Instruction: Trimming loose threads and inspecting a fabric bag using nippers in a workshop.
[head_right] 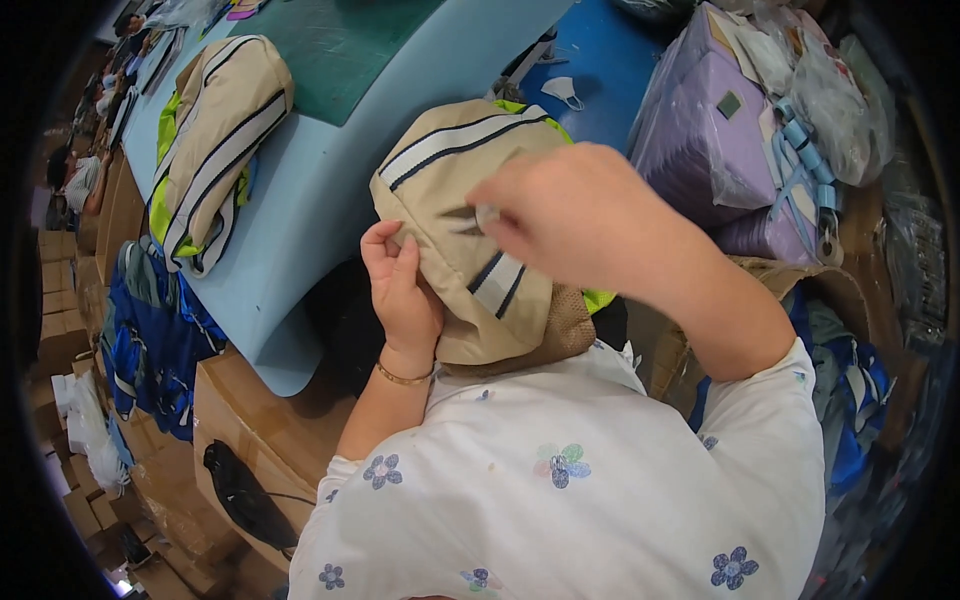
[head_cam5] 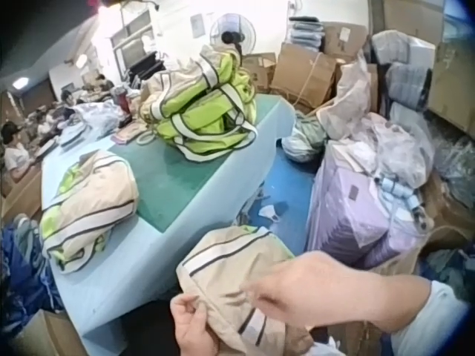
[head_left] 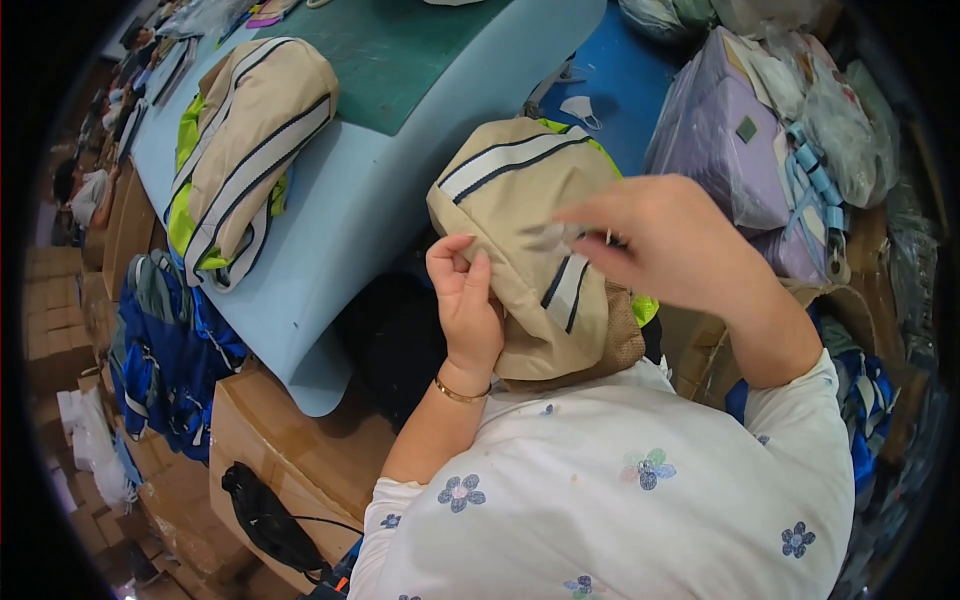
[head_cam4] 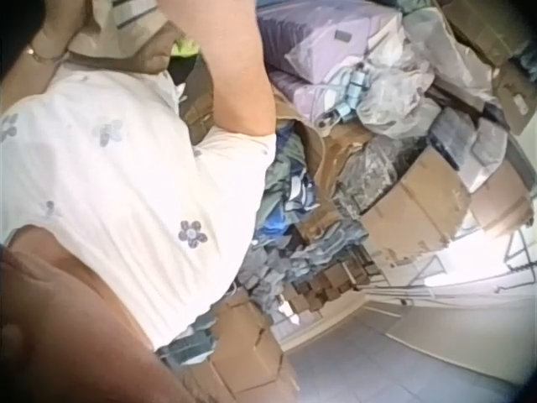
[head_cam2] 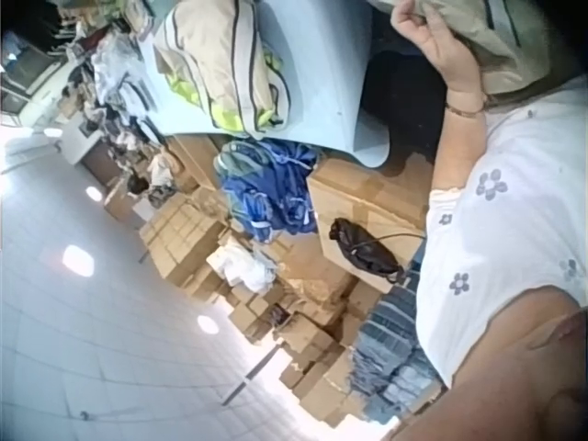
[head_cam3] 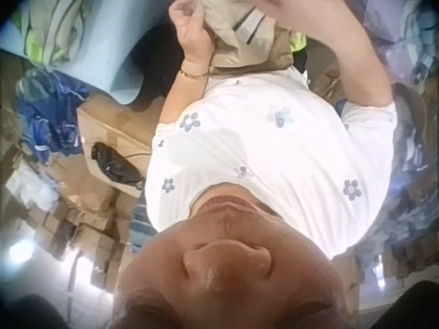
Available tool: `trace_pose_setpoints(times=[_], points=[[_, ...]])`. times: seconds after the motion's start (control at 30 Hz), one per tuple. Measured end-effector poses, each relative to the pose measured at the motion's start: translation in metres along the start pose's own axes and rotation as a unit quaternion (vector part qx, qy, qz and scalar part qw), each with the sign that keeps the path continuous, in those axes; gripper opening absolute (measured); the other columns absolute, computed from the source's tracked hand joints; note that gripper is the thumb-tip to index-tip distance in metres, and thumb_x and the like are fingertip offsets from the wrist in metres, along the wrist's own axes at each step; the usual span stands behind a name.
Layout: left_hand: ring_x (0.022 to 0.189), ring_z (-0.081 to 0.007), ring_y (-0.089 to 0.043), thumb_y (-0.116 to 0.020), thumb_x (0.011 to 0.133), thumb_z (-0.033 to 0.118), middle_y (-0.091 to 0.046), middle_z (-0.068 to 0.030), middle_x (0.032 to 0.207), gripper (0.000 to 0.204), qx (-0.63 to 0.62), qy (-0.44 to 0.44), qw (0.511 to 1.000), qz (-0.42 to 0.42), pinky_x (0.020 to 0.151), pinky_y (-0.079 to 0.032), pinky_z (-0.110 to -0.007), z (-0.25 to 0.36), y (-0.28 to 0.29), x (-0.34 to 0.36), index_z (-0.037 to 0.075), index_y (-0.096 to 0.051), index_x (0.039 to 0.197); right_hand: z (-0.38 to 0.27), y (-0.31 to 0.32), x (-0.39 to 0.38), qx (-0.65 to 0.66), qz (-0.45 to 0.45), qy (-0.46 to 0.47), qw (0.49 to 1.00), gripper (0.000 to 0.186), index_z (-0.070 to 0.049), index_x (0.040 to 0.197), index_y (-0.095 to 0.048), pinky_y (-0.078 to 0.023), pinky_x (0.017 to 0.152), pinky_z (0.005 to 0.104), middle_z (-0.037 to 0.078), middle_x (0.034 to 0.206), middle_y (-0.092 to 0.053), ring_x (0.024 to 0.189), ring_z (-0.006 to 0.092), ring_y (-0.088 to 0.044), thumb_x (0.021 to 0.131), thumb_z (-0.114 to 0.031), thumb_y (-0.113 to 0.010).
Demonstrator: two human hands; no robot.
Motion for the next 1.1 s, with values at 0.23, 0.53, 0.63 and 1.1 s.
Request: trace_pose_setpoints(times=[0.23, 0.53, 0.63, 1.1], points=[[0.113, -0.0225, -0.05, -0.043, 0.094, 0.009, -0.051, -0.0127, 0.121, 0.025, -0.117, 0.069, 0.99, 0.03, 0.1, -0.04, -0.036, -0.01, 0.012, 0.011, 0.006, -0.04, 0.119, 0.164, -0.075, -0.038, 0.581, 0.117, -0.308, 0.744, 0.018, -0.008, 0.108, -0.053, -0.039, 0.055, 0.0198, -0.001, 0.079, -0.053, 0.06, 0.0062, -0.048, 0.095, -0.021, -0.053], [0.115, -0.0197, -0.046, -0.059, 0.082, -0.005, -0.045, -0.0106, 0.123, 0.052, -0.04, 0.065, 0.997, 0.012, 0.102, -0.038, -0.036, -0.003, 0.011, 0.009, 0.008, -0.031, 0.124, 0.296, -0.127, -0.115, 0.281, 0.337, -0.412, 0.799, 0.03, -0.005, 0.096, -0.058, -0.036, 0.056, 0.0246, 0.0, 0.074, -0.053, 0.062, 0.0082, -0.046, 0.08, -0.026, -0.071], [0.117, -0.0202, -0.045, -0.058, 0.078, -0.009, -0.043, -0.0108, 0.126, 0.058, -0.024, 0.067, 0.997, 0.003, 0.103, -0.037, -0.036, -0.001, 0.013, 0.01, 0.008, -0.03, 0.126, 0.343, -0.154, -0.146, 0.301, 0.301, -0.471, 0.772, 0.028, -0.005, 0.091, -0.059, -0.041, 0.063, 0.0247, 0.003, 0.083, -0.06, 0.069, 0.0101, -0.052, 0.082, -0.03, -0.07], [0.132, -0.021, -0.035, -0.062, 0.07, -0.008, -0.032, -0.0097, 0.145, 0.09, 0.09, 0.104, 0.989, -0.056, 0.11, -0.029, -0.035, -0.01, 0.051, 0.013, 0.009, -0.019, 0.147, 0.297, -0.175, -0.139, 0.552, 0.339, -0.425, 0.632, 0.013, -0.013, 0.088, -0.052, -0.044, 0.061, 0.0244, -0.001, 0.077, -0.056, 0.069, 0.0096, -0.055, 0.086, -0.015, -0.065]])
Point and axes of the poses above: each hand's wrist, its own x-axis towards the middle knuckle, its own y-axis out of the back of the hand, z = x × y, the point moved 10 cm from there along x, towards the middle knuckle
